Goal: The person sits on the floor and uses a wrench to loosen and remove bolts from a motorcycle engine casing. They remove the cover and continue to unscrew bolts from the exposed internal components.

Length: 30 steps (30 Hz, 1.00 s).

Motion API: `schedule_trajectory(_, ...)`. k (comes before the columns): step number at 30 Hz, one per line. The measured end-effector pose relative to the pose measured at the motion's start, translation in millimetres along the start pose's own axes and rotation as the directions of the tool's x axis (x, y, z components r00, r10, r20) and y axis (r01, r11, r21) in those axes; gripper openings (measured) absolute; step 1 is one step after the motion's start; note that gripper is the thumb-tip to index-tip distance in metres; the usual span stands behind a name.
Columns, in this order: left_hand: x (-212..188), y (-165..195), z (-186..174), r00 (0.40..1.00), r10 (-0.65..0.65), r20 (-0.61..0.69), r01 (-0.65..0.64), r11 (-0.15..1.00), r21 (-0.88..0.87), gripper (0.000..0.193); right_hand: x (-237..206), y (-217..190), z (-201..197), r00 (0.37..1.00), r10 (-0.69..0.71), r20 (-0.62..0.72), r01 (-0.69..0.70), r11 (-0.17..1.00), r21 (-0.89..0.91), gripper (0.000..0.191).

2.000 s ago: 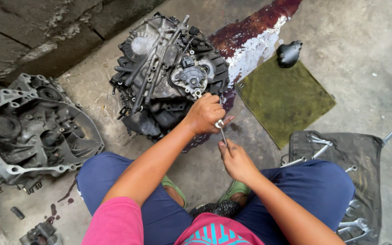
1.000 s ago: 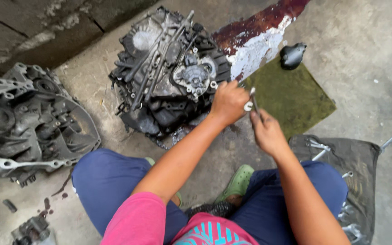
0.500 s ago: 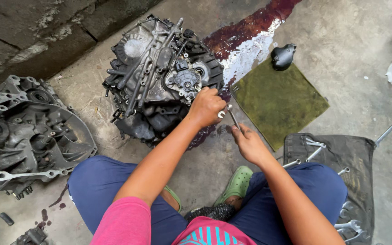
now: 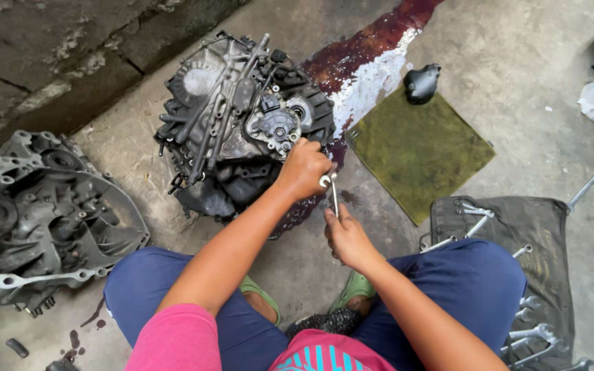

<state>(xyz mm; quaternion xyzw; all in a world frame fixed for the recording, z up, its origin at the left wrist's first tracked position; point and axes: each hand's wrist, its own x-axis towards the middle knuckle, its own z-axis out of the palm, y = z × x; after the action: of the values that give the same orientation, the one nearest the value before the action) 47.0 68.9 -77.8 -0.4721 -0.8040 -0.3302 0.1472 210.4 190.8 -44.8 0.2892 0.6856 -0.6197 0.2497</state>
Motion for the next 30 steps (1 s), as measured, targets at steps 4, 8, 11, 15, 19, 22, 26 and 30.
schedule_trajectory(4,0.6,2.7,12.3,0.993,-0.114,0.038,0.113,0.993,0.036,0.008,5.0,8.1,3.8,0.997,-0.080,0.001,0.080,0.997,0.024,0.024)
schedule_trajectory(8,0.7,4.0,23.4,0.986,-0.164,-0.003,0.163,0.978,0.133,0.005,21.0,10.8,-13.4,0.969,-0.245,-0.033,0.236,0.958,-0.163,0.031)
schedule_trajectory(11,1.3,3.1,27.3,0.983,-0.182,-0.023,0.183,0.968,0.170,0.008,29.5,5.5,-27.3,0.954,-0.300,-0.021,0.266,0.872,-0.411,0.038)
schedule_trajectory(15,0.9,3.7,29.3,0.978,-0.208,-0.006,0.207,0.968,0.138,0.010,26.6,-5.1,-31.9,0.943,-0.332,0.013,0.289,0.800,-0.526,0.039)
schedule_trajectory(19,-0.1,4.0,32.5,0.976,-0.212,-0.047,0.216,0.964,0.153,0.013,26.6,-12.7,-34.8,0.956,-0.277,0.093,0.278,0.766,-0.580,0.040)
schedule_trajectory(22,0.9,4.9,37.8,0.972,-0.230,-0.038,0.233,0.958,0.165,0.013,37.5,-11.3,-44.4,0.965,-0.238,0.113,0.258,0.768,-0.586,0.041)
schedule_trajectory(26,1.8,6.9,42.4,0.958,-0.272,-0.090,0.285,0.933,0.221,0.015,51.9,-3.4,-54.9,0.930,-0.321,0.181,0.357,0.661,-0.660,0.042)
schedule_trajectory(30,8.4,8.5,45.9,0.953,-0.287,-0.098,0.301,0.933,0.197,0.016,54.6,-19.7,-70.0,0.959,-0.200,0.200,0.283,0.667,-0.689,0.047)
